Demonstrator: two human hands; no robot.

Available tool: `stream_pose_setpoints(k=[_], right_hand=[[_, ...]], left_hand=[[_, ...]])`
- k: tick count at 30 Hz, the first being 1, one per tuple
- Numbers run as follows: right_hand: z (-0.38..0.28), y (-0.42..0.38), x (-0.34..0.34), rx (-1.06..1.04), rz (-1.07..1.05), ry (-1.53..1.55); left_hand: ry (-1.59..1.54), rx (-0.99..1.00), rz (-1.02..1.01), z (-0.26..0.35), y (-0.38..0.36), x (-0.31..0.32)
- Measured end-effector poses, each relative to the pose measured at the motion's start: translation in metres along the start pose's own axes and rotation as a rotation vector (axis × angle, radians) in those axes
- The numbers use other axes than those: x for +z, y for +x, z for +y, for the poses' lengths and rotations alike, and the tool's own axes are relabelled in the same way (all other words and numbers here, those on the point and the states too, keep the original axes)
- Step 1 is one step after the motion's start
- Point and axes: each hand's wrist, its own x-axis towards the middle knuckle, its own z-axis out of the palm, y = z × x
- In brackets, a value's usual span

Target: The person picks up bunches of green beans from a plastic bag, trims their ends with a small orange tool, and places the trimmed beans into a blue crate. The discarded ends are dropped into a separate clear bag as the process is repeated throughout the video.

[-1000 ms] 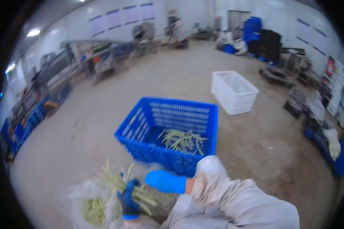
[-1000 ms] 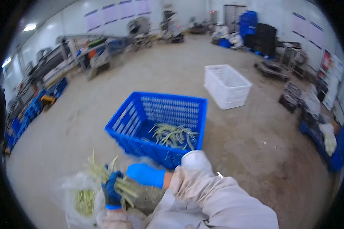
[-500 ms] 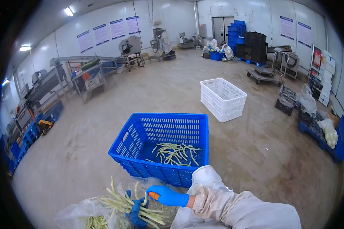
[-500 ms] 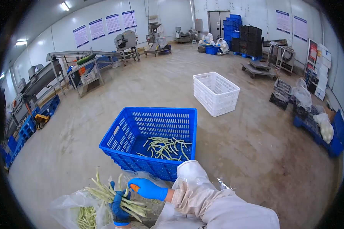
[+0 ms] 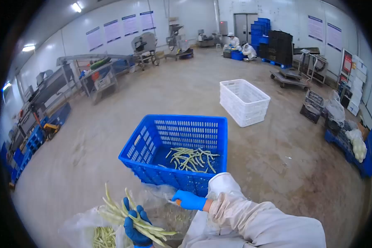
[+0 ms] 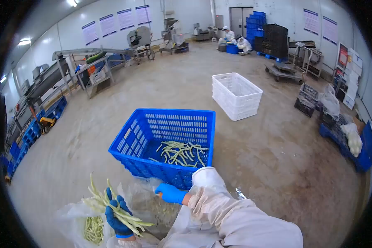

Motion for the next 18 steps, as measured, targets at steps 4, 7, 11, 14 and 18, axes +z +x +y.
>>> stream_pose_setpoints(k=[4,7,11,14,18], right_hand=[[-0.006,0.01,-0.008,-0.422,-0.055,-0.133],[-0.086,0.027,-0.027,-0.149,-0.165,0.461],[-0.168,0.026,-0.042,-0.102,-0.215,0.616],[-0.175,0.032,-0.032,-0.09,-0.223,0.543],[-0.167,0.03,-0.032,-0.167,-0.16,0.462]], left_hand=[[0.077,0.107,0.266,-0.011,-0.001,-0.013],[0.005,0.006,0.143,-0.009,0.001,-0.005],[-0.086,-0.16,0.126,-0.006,0.0,-0.01],[-0.065,-0.17,0.151,-0.012,-0.003,-0.004],[-0.142,-0.22,0.054,-0.015,-0.004,-0.027]])
